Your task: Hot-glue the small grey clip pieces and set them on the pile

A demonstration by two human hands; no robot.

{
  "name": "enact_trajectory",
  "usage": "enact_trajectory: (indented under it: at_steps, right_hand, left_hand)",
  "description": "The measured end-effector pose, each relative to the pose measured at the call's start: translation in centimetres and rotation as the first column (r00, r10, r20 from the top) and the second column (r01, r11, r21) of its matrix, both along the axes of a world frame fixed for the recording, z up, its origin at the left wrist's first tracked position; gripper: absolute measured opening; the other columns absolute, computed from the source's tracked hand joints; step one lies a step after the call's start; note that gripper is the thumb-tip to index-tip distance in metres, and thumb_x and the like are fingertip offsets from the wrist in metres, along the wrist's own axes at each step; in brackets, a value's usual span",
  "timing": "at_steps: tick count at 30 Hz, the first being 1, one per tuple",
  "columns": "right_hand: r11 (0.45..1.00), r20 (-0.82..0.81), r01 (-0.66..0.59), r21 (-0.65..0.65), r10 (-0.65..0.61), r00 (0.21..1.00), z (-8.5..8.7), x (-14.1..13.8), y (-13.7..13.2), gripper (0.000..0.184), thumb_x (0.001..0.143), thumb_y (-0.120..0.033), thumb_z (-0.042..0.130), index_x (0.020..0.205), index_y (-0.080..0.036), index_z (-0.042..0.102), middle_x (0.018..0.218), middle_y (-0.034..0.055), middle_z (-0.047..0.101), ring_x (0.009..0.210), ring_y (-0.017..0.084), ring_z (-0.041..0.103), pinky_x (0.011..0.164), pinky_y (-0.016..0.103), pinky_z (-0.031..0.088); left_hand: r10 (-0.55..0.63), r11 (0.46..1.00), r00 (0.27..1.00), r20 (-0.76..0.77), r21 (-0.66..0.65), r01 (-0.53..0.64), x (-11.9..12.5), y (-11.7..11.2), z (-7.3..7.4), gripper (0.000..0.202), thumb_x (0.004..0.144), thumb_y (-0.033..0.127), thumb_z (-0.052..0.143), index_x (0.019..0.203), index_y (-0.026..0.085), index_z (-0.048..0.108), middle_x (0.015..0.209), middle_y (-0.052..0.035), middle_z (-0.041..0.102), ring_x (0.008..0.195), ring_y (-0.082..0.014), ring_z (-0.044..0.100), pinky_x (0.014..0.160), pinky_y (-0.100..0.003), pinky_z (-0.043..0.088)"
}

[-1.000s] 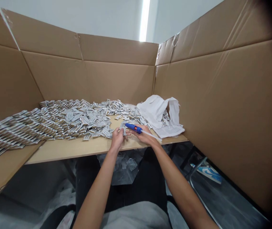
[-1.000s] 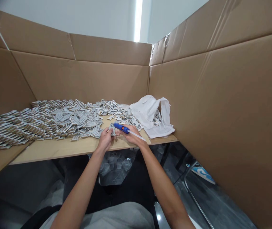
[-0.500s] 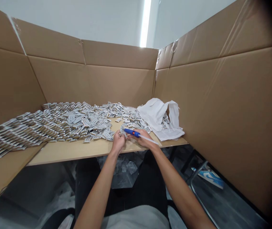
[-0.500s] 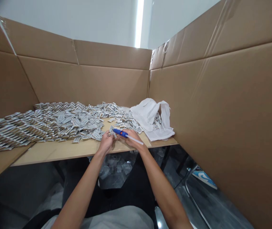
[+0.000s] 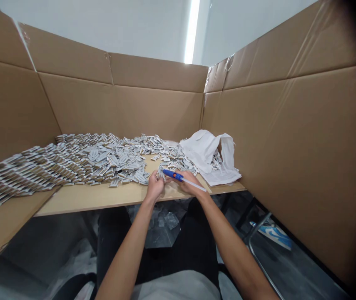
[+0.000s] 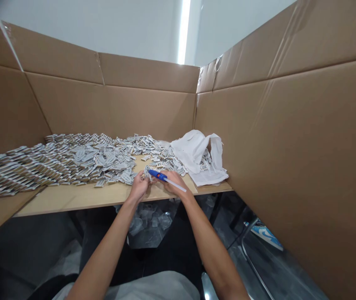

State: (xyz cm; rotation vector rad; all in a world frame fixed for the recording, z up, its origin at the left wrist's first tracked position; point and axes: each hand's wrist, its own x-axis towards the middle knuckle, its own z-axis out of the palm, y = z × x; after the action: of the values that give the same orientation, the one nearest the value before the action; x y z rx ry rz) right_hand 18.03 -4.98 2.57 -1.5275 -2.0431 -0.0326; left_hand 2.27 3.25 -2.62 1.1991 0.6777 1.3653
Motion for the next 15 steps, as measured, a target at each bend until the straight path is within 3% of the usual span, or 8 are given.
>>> enact_trajectory:
  at_steps: [8, 15]
  right_hand:
    - [1.0, -0.007, -0.014, 0.014, 0.014, 1.0, -0.36, 0.26, 0.21, 0.028, 0.102, -0.039, 0.055, 0.111, -0.02, 0.073, 0.102, 0.0081, 0.075, 0.087, 0.019, 0.067, 0.076, 0.023, 0.041]
    - [1.0, 0.038, 0.008, 0.006, -0.009, 0.999, 0.13, -0.02, 0.05, 0.021, 0.1, -0.033, 0.057, 0.106, -0.02, 0.072, 0.101, 0.0084, 0.075, 0.087, 0.02, 0.068, 0.075, 0.024, 0.042]
  left_hand:
    - [-0.034, 0.999, 0.999, 0.007, -0.014, 0.034, -0.1, -0.73, 0.68, 0.024, 0.076, 0.01, 0.066, 0.098, 0.017, 0.061, 0.09, -0.0054, 0.071, 0.072, -0.0163, 0.071, 0.067, -0.029, 0.061]
    - [-0.029, 0.999, 1.0, 0.008, -0.027, 0.029, -0.1, -0.69, 0.54, 0.026, 0.075, 0.009, 0.065, 0.099, 0.018, 0.061, 0.087, -0.0045, 0.071, 0.074, -0.0163, 0.071, 0.069, -0.028, 0.06]
